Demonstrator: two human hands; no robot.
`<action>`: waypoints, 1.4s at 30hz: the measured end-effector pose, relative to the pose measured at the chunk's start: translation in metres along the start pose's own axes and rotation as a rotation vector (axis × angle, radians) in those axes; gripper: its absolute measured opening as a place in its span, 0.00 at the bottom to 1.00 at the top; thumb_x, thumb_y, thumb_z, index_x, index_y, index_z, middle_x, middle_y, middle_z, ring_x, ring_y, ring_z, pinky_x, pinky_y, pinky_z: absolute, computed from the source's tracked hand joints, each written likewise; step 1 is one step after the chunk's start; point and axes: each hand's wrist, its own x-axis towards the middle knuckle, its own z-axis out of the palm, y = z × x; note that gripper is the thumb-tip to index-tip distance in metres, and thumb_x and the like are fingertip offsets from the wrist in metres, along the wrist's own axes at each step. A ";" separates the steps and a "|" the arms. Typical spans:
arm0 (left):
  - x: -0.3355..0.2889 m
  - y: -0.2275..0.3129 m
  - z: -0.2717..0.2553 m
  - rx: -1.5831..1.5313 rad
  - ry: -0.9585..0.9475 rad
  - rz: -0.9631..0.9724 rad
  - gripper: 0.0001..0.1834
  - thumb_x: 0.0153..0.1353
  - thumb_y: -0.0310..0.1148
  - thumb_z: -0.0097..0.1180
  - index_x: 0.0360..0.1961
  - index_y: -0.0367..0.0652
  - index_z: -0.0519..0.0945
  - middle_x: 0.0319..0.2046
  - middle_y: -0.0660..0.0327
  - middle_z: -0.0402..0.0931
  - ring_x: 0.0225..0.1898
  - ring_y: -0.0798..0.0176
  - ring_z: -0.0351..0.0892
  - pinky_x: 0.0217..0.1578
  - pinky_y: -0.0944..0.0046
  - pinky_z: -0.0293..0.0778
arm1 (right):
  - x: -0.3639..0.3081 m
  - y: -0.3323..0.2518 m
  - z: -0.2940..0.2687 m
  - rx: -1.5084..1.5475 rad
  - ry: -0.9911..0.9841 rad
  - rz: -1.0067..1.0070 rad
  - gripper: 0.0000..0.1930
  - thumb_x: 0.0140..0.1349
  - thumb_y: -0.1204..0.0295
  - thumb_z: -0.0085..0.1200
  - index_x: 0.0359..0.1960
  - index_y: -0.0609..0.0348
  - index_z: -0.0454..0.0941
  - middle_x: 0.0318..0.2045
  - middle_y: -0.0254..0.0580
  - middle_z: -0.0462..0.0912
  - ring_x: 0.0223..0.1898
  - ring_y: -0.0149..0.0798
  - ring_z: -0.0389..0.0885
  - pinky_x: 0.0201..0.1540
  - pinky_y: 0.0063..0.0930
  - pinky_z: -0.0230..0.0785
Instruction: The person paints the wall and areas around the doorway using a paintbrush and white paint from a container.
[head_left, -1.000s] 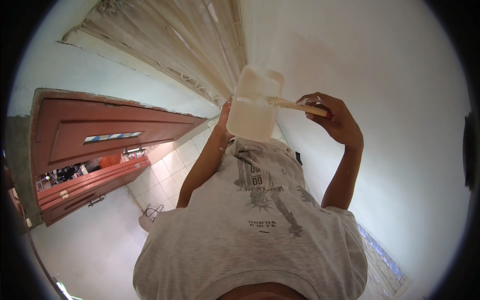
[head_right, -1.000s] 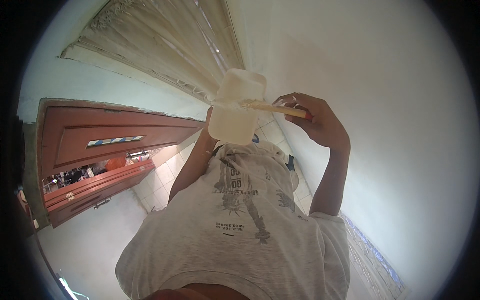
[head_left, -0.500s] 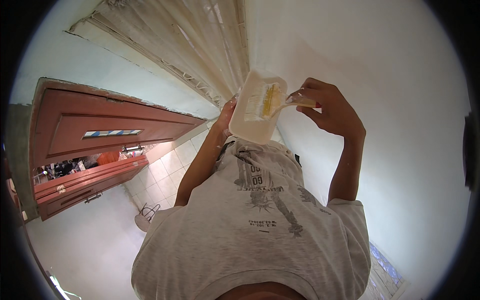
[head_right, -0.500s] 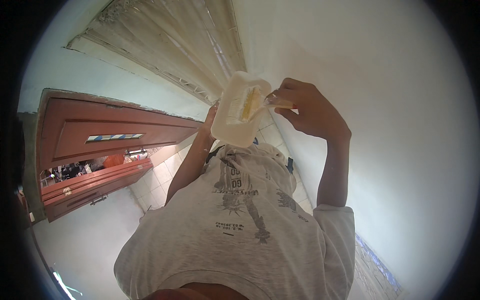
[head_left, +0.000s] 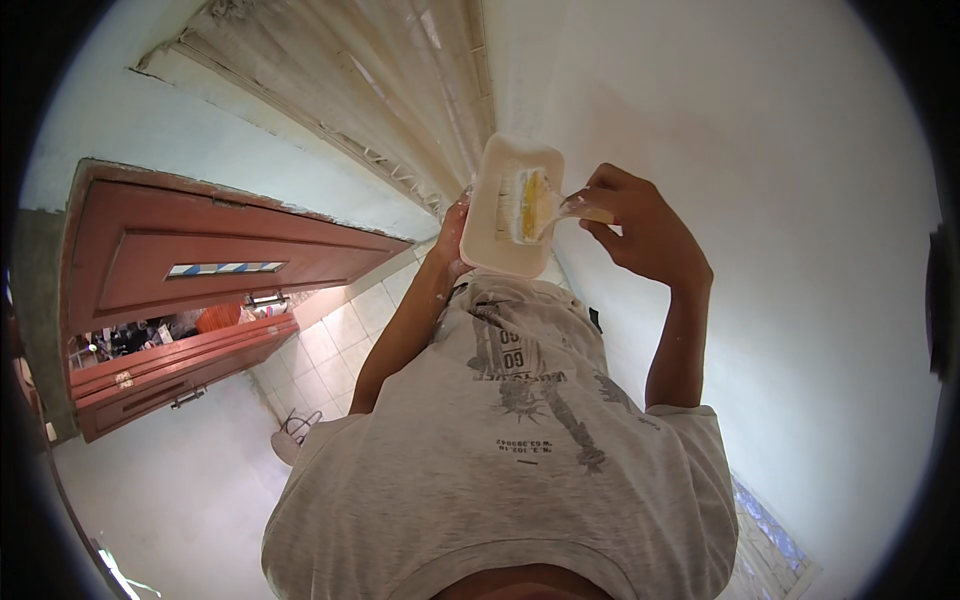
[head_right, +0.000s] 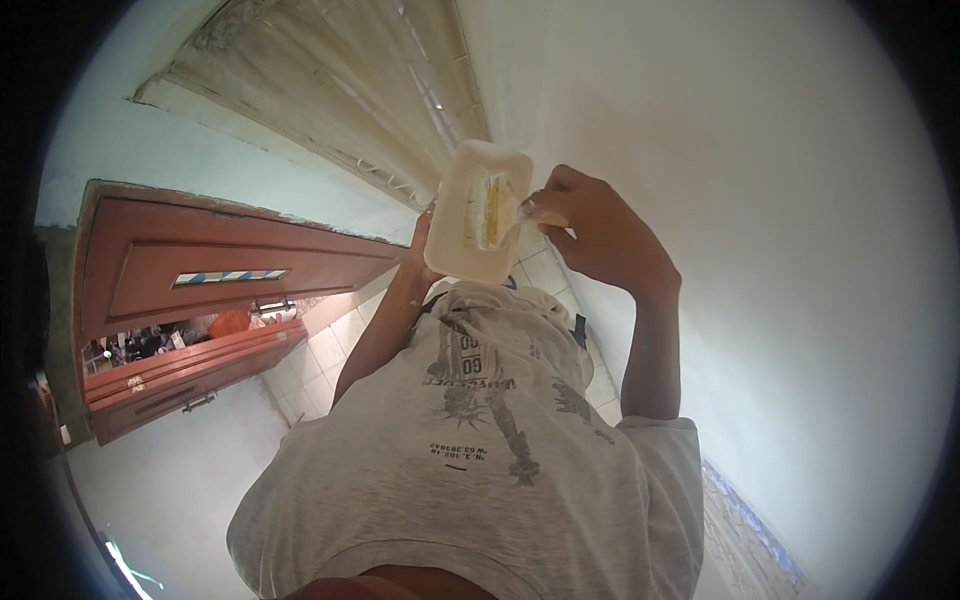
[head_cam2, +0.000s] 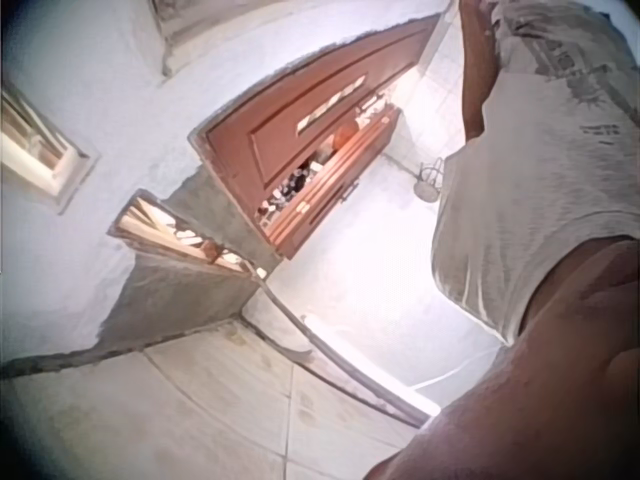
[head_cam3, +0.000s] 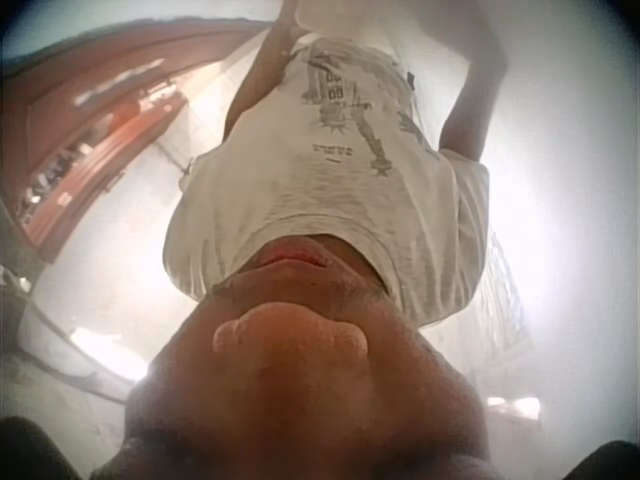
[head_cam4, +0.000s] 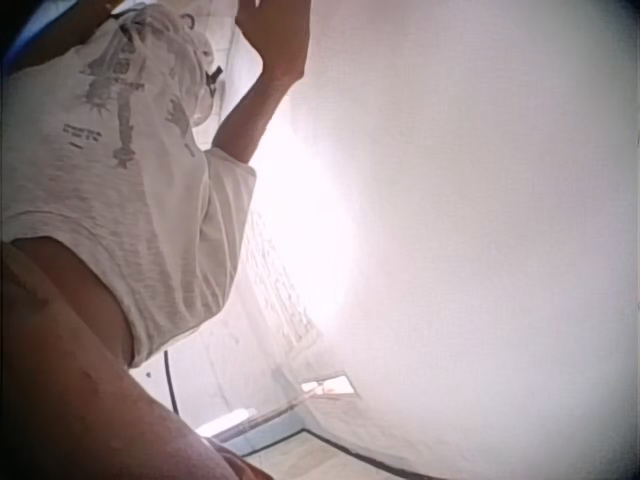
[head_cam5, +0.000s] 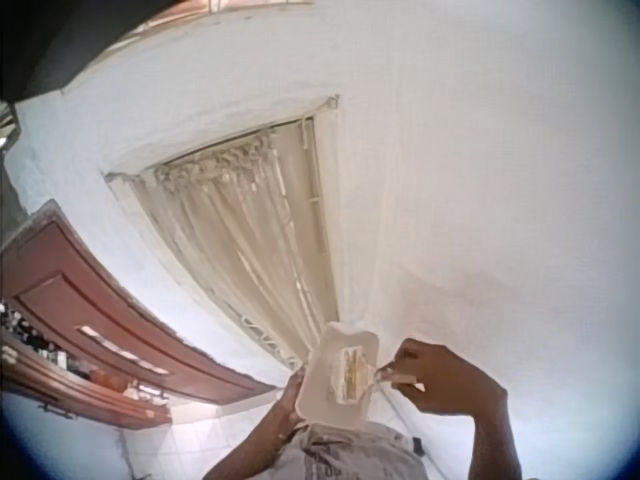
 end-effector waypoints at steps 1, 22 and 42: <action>0.001 -0.001 0.004 0.002 -0.001 -0.004 0.33 0.69 0.48 0.42 0.69 0.41 0.62 0.64 0.47 0.68 0.62 0.47 0.73 0.61 0.45 0.73 | 0.000 -0.001 0.002 0.001 0.004 0.003 0.11 0.60 0.79 0.60 0.44 0.57 0.84 0.38 0.41 0.79 0.39 0.41 0.81 0.42 0.33 0.77; 0.004 0.001 0.005 0.116 0.078 0.210 0.31 0.64 0.45 0.47 0.68 0.47 0.65 0.60 0.52 0.73 0.59 0.48 0.76 0.59 0.43 0.76 | -0.026 0.051 0.012 0.314 0.217 0.053 0.13 0.59 0.81 0.62 0.46 0.62 0.79 0.37 0.37 0.77 0.36 0.32 0.76 0.42 0.23 0.70; -0.014 0.037 -0.024 0.091 -0.012 0.401 0.23 0.73 0.39 0.40 0.64 0.40 0.69 0.56 0.55 0.76 0.54 0.53 0.79 0.56 0.52 0.77 | 0.036 0.047 0.066 1.376 0.233 -0.107 0.22 0.71 0.65 0.50 0.61 0.67 0.71 0.35 0.39 0.76 0.27 0.26 0.64 0.29 0.20 0.59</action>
